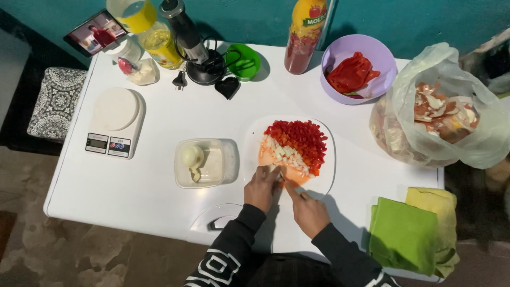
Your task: Chopping red peppers and onions on a plate using a knife.
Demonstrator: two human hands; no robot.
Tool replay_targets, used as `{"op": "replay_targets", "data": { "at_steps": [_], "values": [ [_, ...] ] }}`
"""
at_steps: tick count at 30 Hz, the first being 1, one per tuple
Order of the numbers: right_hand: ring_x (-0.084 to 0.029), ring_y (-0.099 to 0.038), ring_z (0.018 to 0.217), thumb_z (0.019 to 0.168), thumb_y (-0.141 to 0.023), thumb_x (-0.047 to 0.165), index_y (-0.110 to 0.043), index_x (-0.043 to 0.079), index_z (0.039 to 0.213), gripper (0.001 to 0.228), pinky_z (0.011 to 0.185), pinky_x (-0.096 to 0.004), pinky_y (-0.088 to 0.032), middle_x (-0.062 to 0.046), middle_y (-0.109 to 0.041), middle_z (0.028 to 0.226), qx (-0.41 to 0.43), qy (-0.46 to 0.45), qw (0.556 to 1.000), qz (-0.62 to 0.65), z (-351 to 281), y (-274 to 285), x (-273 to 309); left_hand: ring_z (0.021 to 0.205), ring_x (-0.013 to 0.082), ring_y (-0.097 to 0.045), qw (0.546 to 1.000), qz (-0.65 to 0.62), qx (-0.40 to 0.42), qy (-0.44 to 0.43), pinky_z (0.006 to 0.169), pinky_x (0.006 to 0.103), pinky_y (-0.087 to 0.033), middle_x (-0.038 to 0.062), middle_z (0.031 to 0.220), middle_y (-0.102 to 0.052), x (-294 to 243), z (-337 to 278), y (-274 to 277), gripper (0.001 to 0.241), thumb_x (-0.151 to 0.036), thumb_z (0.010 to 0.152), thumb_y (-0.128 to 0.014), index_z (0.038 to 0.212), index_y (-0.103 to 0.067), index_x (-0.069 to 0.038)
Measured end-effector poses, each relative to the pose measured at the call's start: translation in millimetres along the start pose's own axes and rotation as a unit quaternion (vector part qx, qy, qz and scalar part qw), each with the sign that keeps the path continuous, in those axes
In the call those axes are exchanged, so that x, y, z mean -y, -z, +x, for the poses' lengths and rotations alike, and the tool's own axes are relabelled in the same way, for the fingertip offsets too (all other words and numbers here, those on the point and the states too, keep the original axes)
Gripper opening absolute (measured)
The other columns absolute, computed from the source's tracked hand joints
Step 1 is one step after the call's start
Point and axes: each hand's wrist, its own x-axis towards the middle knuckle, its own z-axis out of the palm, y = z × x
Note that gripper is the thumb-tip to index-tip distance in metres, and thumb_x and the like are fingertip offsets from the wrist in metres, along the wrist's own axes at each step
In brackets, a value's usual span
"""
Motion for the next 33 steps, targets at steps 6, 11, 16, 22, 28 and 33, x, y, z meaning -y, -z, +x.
{"op": "replay_targets", "data": {
  "at_steps": [6, 11, 16, 22, 28, 33],
  "values": [
    [-0.035, -0.067, 0.053, 0.090, -0.058, 0.015, -0.051, 0.019, 0.151, 0.062, 0.053, -0.047, -0.058, -0.014, -0.071, 0.078, 0.055, -0.043, 0.997, -0.043, -37, 40, 10, 0.095, 0.0243, -0.072, 1.000, 0.030, 0.003, 0.002, 0.069, 0.0380, -0.060, 0.008, 0.117, -0.064, 9, -4, -11, 0.045, -0.027, 0.089, -0.077, 0.133, -0.068, -0.025],
    [-0.035, -0.067, 0.052, 0.091, -0.059, 0.016, -0.052, 0.019, 0.148, 0.057, 0.052, -0.047, -0.058, -0.016, -0.070, 0.073, 0.018, -0.064, 0.998, -0.011, -27, 52, 28, 0.090, 0.0245, -0.073, 1.000, 0.007, -0.020, 0.015, 0.067, 0.0362, -0.060, 0.007, 0.116, -0.069, 6, -1, -5, 0.053, -0.027, 0.083, -0.078, 0.133, -0.066, -0.016],
    [-0.035, -0.067, 0.050, 0.092, -0.059, 0.016, -0.051, 0.017, 0.149, 0.057, 0.052, -0.046, -0.058, -0.020, -0.070, 0.077, 0.000, -0.062, 0.998, 0.008, -9, 33, 37, 0.090, 0.0257, -0.074, 0.997, 0.010, 0.012, 0.070, 0.067, 0.0365, -0.060, 0.007, 0.113, -0.073, 16, -6, -17, 0.055, -0.034, 0.083, -0.080, 0.128, -0.064, -0.006],
    [-0.033, -0.070, 0.052, 0.089, -0.056, 0.009, -0.044, 0.012, 0.154, 0.066, 0.051, -0.045, -0.060, -0.023, -0.072, 0.090, 0.061, -0.076, 0.994, -0.046, 9, 14, 43, 0.100, 0.0246, -0.074, 0.998, -0.009, -0.057, 0.001, 0.073, 0.0352, -0.061, 0.008, 0.131, -0.070, 24, -15, -25, 0.044, -0.027, 0.087, -0.078, 0.124, -0.068, -0.005],
    [-0.036, -0.069, 0.053, 0.085, -0.058, 0.007, -0.045, 0.010, 0.153, 0.069, 0.053, -0.047, -0.059, -0.022, -0.073, 0.097, -0.011, -0.025, 0.998, -0.055, -11, -6, 30, 0.098, 0.0218, -0.075, 0.998, -0.034, -0.054, 0.020, 0.072, 0.0342, -0.061, 0.001, 0.128, -0.072, 15, -11, -9, 0.030, -0.017, 0.082, -0.078, 0.110, -0.071, -0.010],
    [-0.036, -0.070, 0.057, 0.087, -0.057, 0.012, -0.040, 0.019, 0.159, 0.074, 0.055, -0.048, -0.060, -0.017, -0.073, 0.089, 0.106, -0.100, 0.986, -0.084, -46, 35, 44, 0.083, 0.0237, -0.073, 0.996, -0.042, -0.080, 0.011, 0.061, 0.0362, -0.058, 0.001, 0.118, -0.070, 13, -13, -7, 0.031, -0.024, 0.081, -0.084, 0.105, -0.070, -0.010]
  ]
}}
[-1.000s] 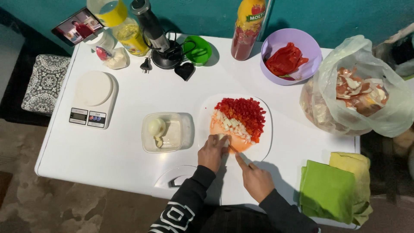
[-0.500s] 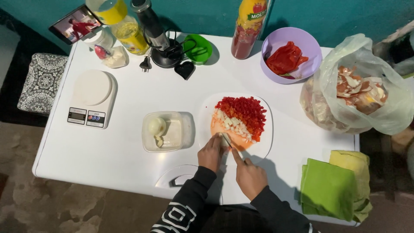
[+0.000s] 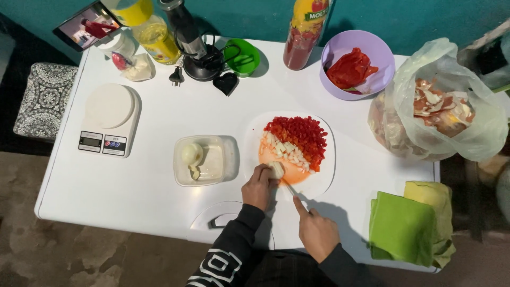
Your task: Chopping red peppers and onions on a plate using a knife.
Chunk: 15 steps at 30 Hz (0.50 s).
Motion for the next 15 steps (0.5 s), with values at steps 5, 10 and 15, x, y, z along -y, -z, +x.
{"op": "replay_targets", "data": {
  "at_steps": [5, 10, 15],
  "values": [
    [-0.035, -0.071, 0.054, 0.090, -0.056, 0.013, -0.042, 0.017, 0.156, 0.067, 0.054, -0.047, -0.060, -0.018, -0.073, 0.085, -0.012, -0.014, 0.999, 0.050, 20, 18, 19, 0.079, 0.0234, -0.073, 1.000, -0.003, -0.008, -0.015, 0.060, 0.0355, -0.057, 0.000, 0.115, -0.070, 8, -2, -9, 0.028, -0.021, 0.083, -0.082, 0.104, -0.069, -0.009],
    [-0.035, -0.071, 0.056, 0.088, -0.056, 0.010, -0.044, 0.014, 0.154, 0.068, 0.053, -0.047, -0.059, -0.019, -0.073, 0.085, -0.019, -0.004, 0.999, 0.038, 39, 7, 26, 0.078, 0.0242, -0.072, 1.000, -0.007, -0.013, -0.006, 0.060, 0.0364, -0.057, 0.001, 0.112, -0.070, 8, -3, -6, 0.030, -0.023, 0.083, -0.084, 0.103, -0.068, -0.009],
    [-0.036, -0.070, 0.054, 0.086, -0.057, 0.006, -0.044, 0.012, 0.154, 0.070, 0.051, -0.047, -0.059, -0.025, -0.072, 0.091, -0.076, 0.039, 0.996, 0.039, 64, -30, 18, 0.085, 0.0251, -0.073, 0.999, 0.011, 0.039, -0.010, 0.064, 0.0357, -0.058, 0.001, 0.118, -0.067, 8, -5, -4, 0.027, -0.011, 0.083, -0.078, 0.107, -0.066, -0.009]
  ]
}}
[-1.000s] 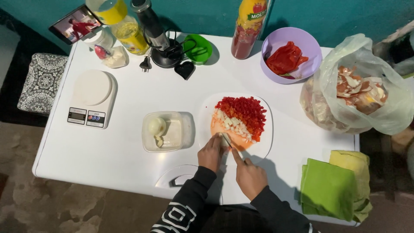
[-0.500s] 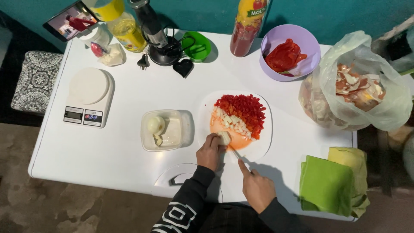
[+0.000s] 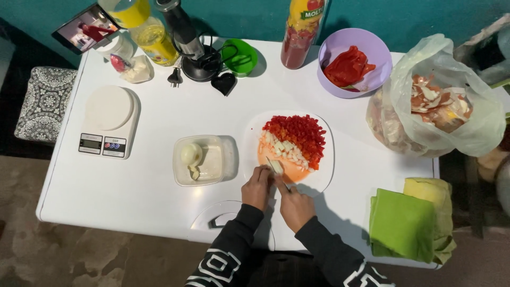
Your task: Chopping red peppers and onions on a plate using a knife.
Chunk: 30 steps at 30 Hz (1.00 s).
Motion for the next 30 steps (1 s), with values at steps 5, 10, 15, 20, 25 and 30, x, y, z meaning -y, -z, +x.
{"op": "replay_targets", "data": {
  "at_steps": [5, 10, 15, 20, 25, 30],
  "values": [
    [-0.038, -0.070, 0.057, 0.084, -0.058, 0.007, -0.044, 0.012, 0.154, 0.072, 0.054, -0.047, -0.059, -0.023, -0.072, 0.094, 0.008, 0.009, 1.000, 0.006, -25, 16, -1, 0.086, 0.0262, -0.073, 1.000, -0.001, -0.002, 0.016, 0.063, 0.0367, -0.058, 0.002, 0.119, -0.067, 0, 1, -2, 0.024, -0.013, 0.086, -0.076, 0.107, -0.066, -0.009],
    [-0.037, -0.071, 0.061, 0.086, -0.057, 0.011, -0.044, 0.018, 0.156, 0.071, 0.059, -0.049, -0.059, -0.018, -0.073, 0.089, 0.083, -0.034, 0.996, -0.018, -61, 37, -8, 0.082, 0.0281, -0.072, 0.998, -0.014, 0.019, 0.056, 0.062, 0.0391, -0.058, 0.002, 0.114, -0.067, 5, -1, -7, 0.030, -0.023, 0.086, -0.079, 0.109, -0.066, -0.009],
    [-0.038, -0.069, 0.054, 0.088, -0.057, 0.012, -0.049, 0.018, 0.154, 0.067, 0.055, -0.049, -0.058, -0.019, -0.073, 0.083, -0.024, -0.035, 0.999, 0.027, -42, 41, 9, 0.080, 0.0295, -0.072, 0.999, -0.027, -0.027, 0.034, 0.061, 0.0405, -0.058, 0.004, 0.115, -0.068, 9, 0, -14, 0.029, -0.023, 0.086, -0.079, 0.106, -0.065, -0.008],
    [-0.038, -0.070, 0.057, 0.087, -0.056, 0.010, -0.044, 0.015, 0.154, 0.068, 0.056, -0.048, -0.059, -0.020, -0.073, 0.087, 0.013, -0.025, 0.999, 0.024, -19, 41, 19, 0.079, 0.0310, -0.071, 0.999, -0.025, -0.011, 0.047, 0.060, 0.0413, -0.058, 0.006, 0.111, -0.067, 7, 0, -8, 0.033, -0.023, 0.085, -0.080, 0.110, -0.065, -0.007],
    [-0.038, -0.070, 0.058, 0.085, -0.057, 0.006, -0.040, 0.012, 0.155, 0.073, 0.054, -0.048, -0.059, -0.023, -0.072, 0.093, 0.020, -0.009, 1.000, 0.005, -3, -1, 6, 0.084, 0.0310, -0.072, 0.999, -0.039, 0.000, 0.031, 0.064, 0.0400, -0.059, 0.005, 0.117, -0.068, 10, -4, -7, 0.025, -0.013, 0.087, -0.075, 0.109, -0.065, -0.008],
    [-0.037, -0.069, 0.057, 0.083, -0.057, 0.005, -0.038, 0.009, 0.158, 0.077, 0.055, -0.046, -0.059, -0.023, -0.070, 0.084, 0.026, 0.004, 1.000, 0.002, -20, -3, 2, 0.086, 0.0296, -0.073, 0.999, -0.009, 0.007, 0.031, 0.066, 0.0388, -0.060, 0.004, 0.119, -0.068, 13, -9, -12, 0.025, -0.007, 0.089, -0.071, 0.113, -0.067, -0.010]
  ]
}}
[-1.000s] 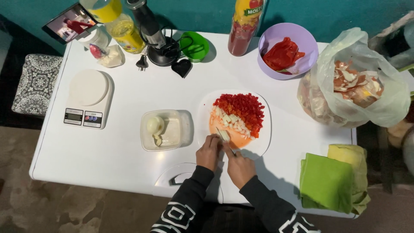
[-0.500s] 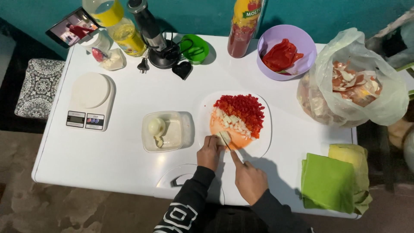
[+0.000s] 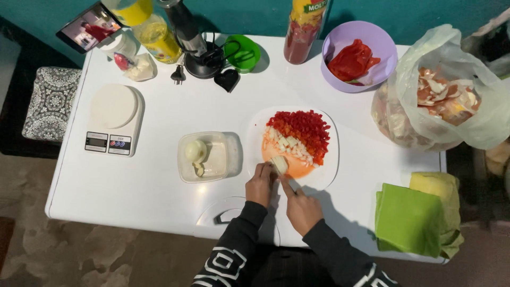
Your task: Chopping red peppers and onions on a plate using a knife.
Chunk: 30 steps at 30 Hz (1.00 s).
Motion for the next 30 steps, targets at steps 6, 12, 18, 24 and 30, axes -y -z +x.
{"op": "replay_targets", "data": {
  "at_steps": [6, 12, 18, 24, 30],
  "values": [
    [-0.039, -0.068, 0.055, 0.087, -0.057, 0.012, -0.043, 0.018, 0.153, 0.069, 0.055, -0.051, -0.058, -0.018, -0.071, 0.079, 0.009, -0.028, 1.000, -0.002, -50, 34, -10, 0.083, 0.0292, -0.073, 0.999, -0.038, -0.013, -0.004, 0.064, 0.0382, -0.059, 0.004, 0.116, -0.070, -3, 7, 5, 0.019, -0.015, 0.088, -0.077, 0.101, -0.065, -0.008],
    [-0.039, -0.067, 0.055, 0.090, -0.056, 0.012, -0.046, 0.021, 0.153, 0.064, 0.054, -0.052, -0.057, -0.017, -0.071, 0.080, -0.020, -0.046, 0.997, 0.051, -20, 40, 13, 0.080, 0.0289, -0.072, 0.999, -0.049, -0.010, 0.002, 0.062, 0.0391, -0.059, 0.004, 0.114, -0.069, -3, 6, 7, 0.025, -0.014, 0.085, -0.080, 0.102, -0.064, -0.007],
    [-0.037, -0.067, 0.055, 0.088, -0.056, 0.009, -0.040, 0.016, 0.157, 0.070, 0.054, -0.049, -0.058, -0.018, -0.071, 0.081, 0.004, -0.025, 1.000, 0.018, -2, 16, 9, 0.082, 0.0290, -0.072, 0.998, -0.057, -0.008, 0.013, 0.064, 0.0391, -0.059, 0.004, 0.115, -0.068, -5, 9, 14, 0.023, -0.010, 0.085, -0.077, 0.103, -0.065, -0.008],
    [-0.038, -0.067, 0.054, 0.086, -0.057, 0.007, -0.040, 0.013, 0.157, 0.073, 0.052, -0.048, -0.058, -0.022, -0.071, 0.084, -0.023, 0.003, 1.000, 0.012, -2, -6, -3, 0.081, 0.0291, -0.072, 0.998, -0.061, 0.016, -0.007, 0.064, 0.0393, -0.059, 0.004, 0.116, -0.069, -2, 8, 16, 0.019, -0.011, 0.084, -0.077, 0.100, -0.066, -0.009],
    [-0.036, -0.069, 0.055, 0.087, -0.056, 0.010, -0.045, 0.021, 0.153, 0.068, 0.055, -0.048, -0.058, -0.017, -0.071, 0.078, -0.012, -0.033, 0.999, 0.024, -44, 34, -1, 0.079, 0.0298, -0.072, 0.999, -0.045, 0.015, 0.003, 0.063, 0.0396, -0.059, 0.003, 0.112, -0.070, 3, 11, 8, 0.018, -0.012, 0.086, -0.077, 0.100, -0.066, -0.008]
  ]
}}
